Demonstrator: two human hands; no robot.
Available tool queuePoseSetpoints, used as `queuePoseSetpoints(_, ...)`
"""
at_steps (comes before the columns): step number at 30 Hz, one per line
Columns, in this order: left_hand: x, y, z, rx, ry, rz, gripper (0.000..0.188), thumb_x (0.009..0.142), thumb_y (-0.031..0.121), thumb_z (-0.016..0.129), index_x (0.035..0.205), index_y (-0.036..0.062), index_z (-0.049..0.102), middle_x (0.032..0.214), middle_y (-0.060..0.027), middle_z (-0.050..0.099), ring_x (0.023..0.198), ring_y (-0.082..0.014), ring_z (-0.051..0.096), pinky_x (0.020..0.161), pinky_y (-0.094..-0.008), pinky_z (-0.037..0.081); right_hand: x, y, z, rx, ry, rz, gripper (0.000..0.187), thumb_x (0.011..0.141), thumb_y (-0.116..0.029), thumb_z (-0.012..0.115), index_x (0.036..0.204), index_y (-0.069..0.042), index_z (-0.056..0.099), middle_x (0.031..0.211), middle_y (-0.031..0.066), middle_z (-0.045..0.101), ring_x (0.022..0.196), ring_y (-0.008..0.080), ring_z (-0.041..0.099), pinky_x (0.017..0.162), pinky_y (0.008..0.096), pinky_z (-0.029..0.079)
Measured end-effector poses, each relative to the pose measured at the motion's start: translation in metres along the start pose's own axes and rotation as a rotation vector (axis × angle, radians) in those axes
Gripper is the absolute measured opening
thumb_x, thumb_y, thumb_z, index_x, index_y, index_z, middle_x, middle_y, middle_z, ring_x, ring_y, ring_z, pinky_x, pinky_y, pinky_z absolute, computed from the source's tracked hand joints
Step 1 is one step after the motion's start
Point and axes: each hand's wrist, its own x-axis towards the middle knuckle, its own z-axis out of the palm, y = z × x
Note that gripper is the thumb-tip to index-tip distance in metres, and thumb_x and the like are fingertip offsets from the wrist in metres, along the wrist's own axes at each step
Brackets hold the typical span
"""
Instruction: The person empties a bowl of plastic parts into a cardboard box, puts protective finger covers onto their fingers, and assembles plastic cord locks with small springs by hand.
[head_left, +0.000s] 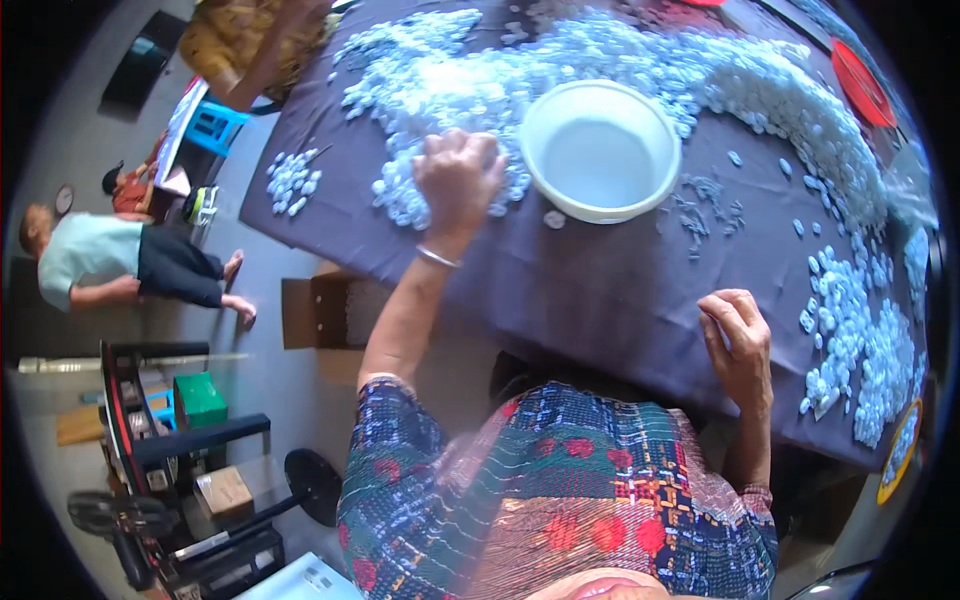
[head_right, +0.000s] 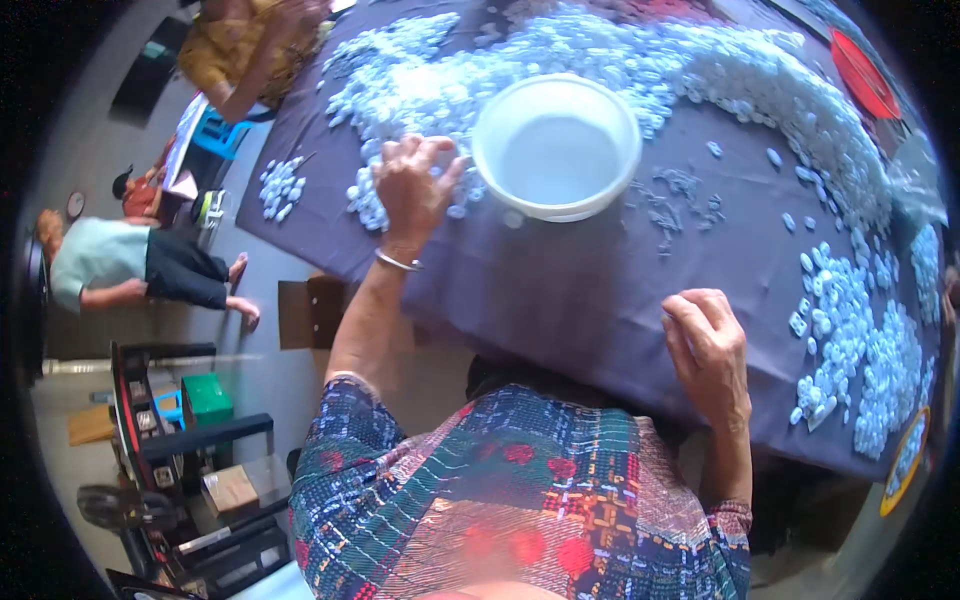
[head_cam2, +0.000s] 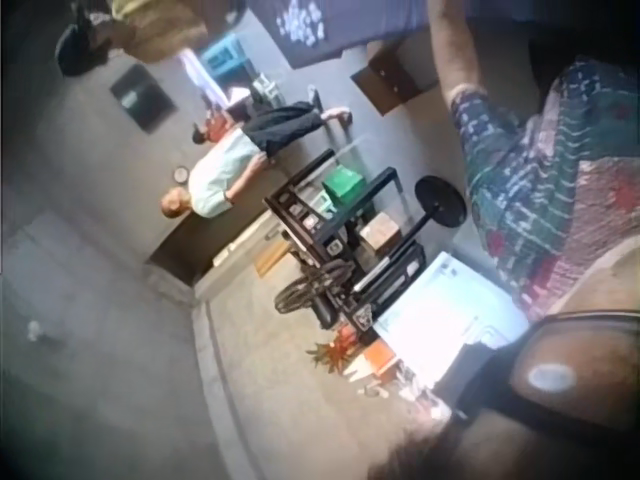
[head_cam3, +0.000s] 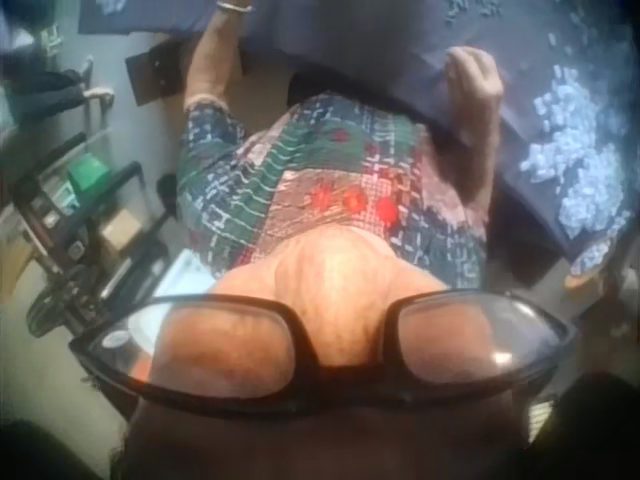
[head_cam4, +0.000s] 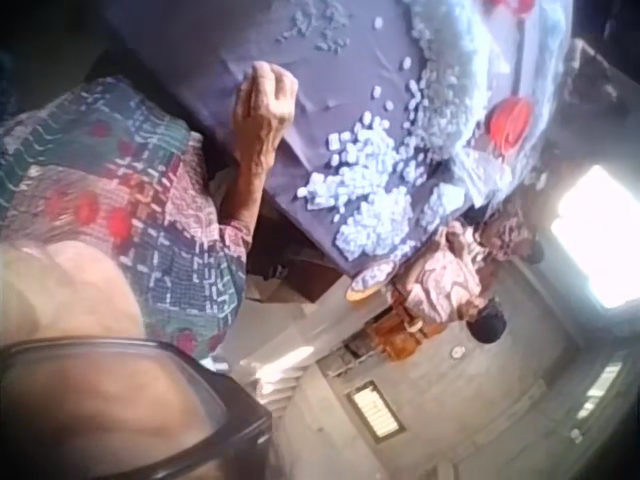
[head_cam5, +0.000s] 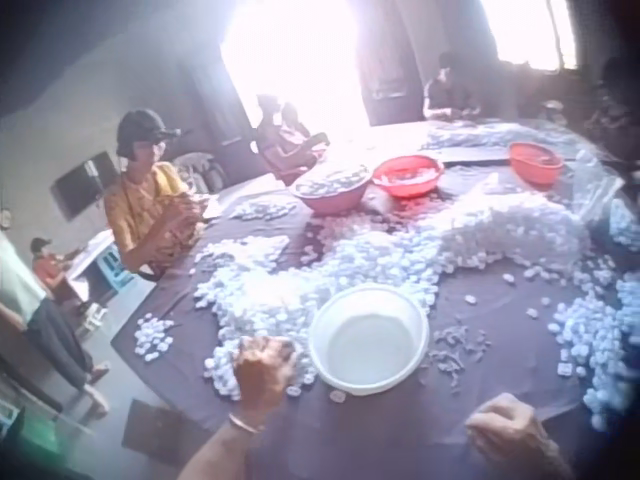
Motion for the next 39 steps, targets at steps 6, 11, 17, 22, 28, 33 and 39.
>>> queuePoseSetpoints(6, 0.001, -0.018, 0.006, 0.074, -0.051, 0.111, 0.020, 0.068, 0.022, 0.070, 0.087, 0.0174, 0.068, 0.086, 0.0000, 0.062, 0.087, -0.0238, 0.055, 0.072, -0.0417, 0.043, 0.005, 0.013, 0.007, 0.027, -0.009, -0.029, 0.013, 0.076, -0.001, 0.066, 0.088, -0.001, 0.061, 0.085, 0.0121, 0.059, 0.078, 0.0277, 0.059, 0.067, 0.0361, 0.050)
queuePoseSetpoints(11, 0.003, -0.009, 0.005, 0.102, -0.089, 0.144, 0.016, 0.071, 0.021, 0.067, 0.085, 0.0145, 0.067, 0.086, 0.0009, 0.062, 0.086, -0.0231, 0.057, 0.074, -0.0416, 0.043, 0.001, 0.016, 0.011, 0.031, 0.038, -0.001, 0.012, 0.076, -0.003, 0.067, 0.086, -0.002, 0.061, 0.083, 0.0104, 0.059, 0.077, 0.0262, 0.060, 0.065, 0.0348, 0.051)
queuePoseSetpoints(17, 0.001, -0.011, -0.014, -0.150, 0.132, 0.051, 0.010, 0.082, 0.008, 0.063, 0.086, 0.0007, 0.068, 0.088, -0.0137, 0.067, 0.080, -0.0288, 0.062, 0.073, -0.0379, 0.048, -0.001, 0.018, 0.009, 0.058, 0.095, -0.061, 0.012, 0.076, -0.005, 0.068, 0.085, -0.002, 0.061, 0.082, 0.0092, 0.060, 0.075, 0.0253, 0.060, 0.065, 0.0347, 0.051)
queuePoseSetpoints(22, -0.063, 0.030, -0.070, -0.465, 0.275, 0.008, 0.011, 0.088, 0.005, 0.057, 0.090, -0.0028, 0.065, 0.083, -0.0099, 0.064, 0.071, -0.0147, 0.058, 0.061, -0.0257, 0.047, -0.005, 0.008, 0.008, 0.245, 0.168, -0.083, 0.015, 0.076, -0.006, 0.069, 0.087, -0.001, 0.060, 0.079, 0.0098, 0.059, 0.074, 0.0271, 0.059, 0.066, 0.0367, 0.049)
queuePoseSetpoints(28, -0.082, 0.141, -0.059, -1.202, -0.376, -0.356, 0.008, 0.082, -0.006, 0.062, 0.089, -0.0039, 0.063, 0.078, -0.0064, 0.064, 0.071, -0.0085, 0.057, 0.062, -0.0212, 0.046, -0.004, -0.002, 0.012, 0.600, 0.143, 0.066, 0.015, 0.078, -0.009, 0.070, 0.084, -0.002, 0.059, 0.076, 0.0110, 0.058, 0.069, 0.0269, 0.057, 0.060, 0.0341, 0.045)
queuePoseSetpoints(33, -0.066, 0.157, -0.043, -1.639, -0.611, -0.613, 0.009, 0.086, 0.003, 0.062, 0.094, -0.0001, 0.063, 0.081, -0.0034, 0.065, 0.069, -0.0069, 0.056, 0.061, -0.0192, 0.044, -0.009, -0.016, 0.008, 0.837, 0.090, 0.488, 0.011, 0.082, -0.007, 0.068, 0.088, -0.003, 0.059, 0.077, -0.0012, 0.055, 0.068, 0.0044, 0.050, 0.059, 0.0205, 0.042)
queuePoseSetpoints(39, -0.075, 0.169, -0.033, -1.794, -0.673, -0.649, 0.012, 0.090, 0.004, 0.058, 0.100, -0.0014, 0.060, 0.085, -0.0078, 0.063, 0.069, -0.0104, 0.056, 0.060, -0.0226, 0.045, -0.013, -0.005, 0.012, 0.929, 0.092, 0.619, 0.018, 0.082, -0.007, 0.069, 0.094, -0.004, 0.056, 0.078, -0.0048, 0.051, 0.066, 0.0001, 0.045, 0.055, 0.0153, 0.037)
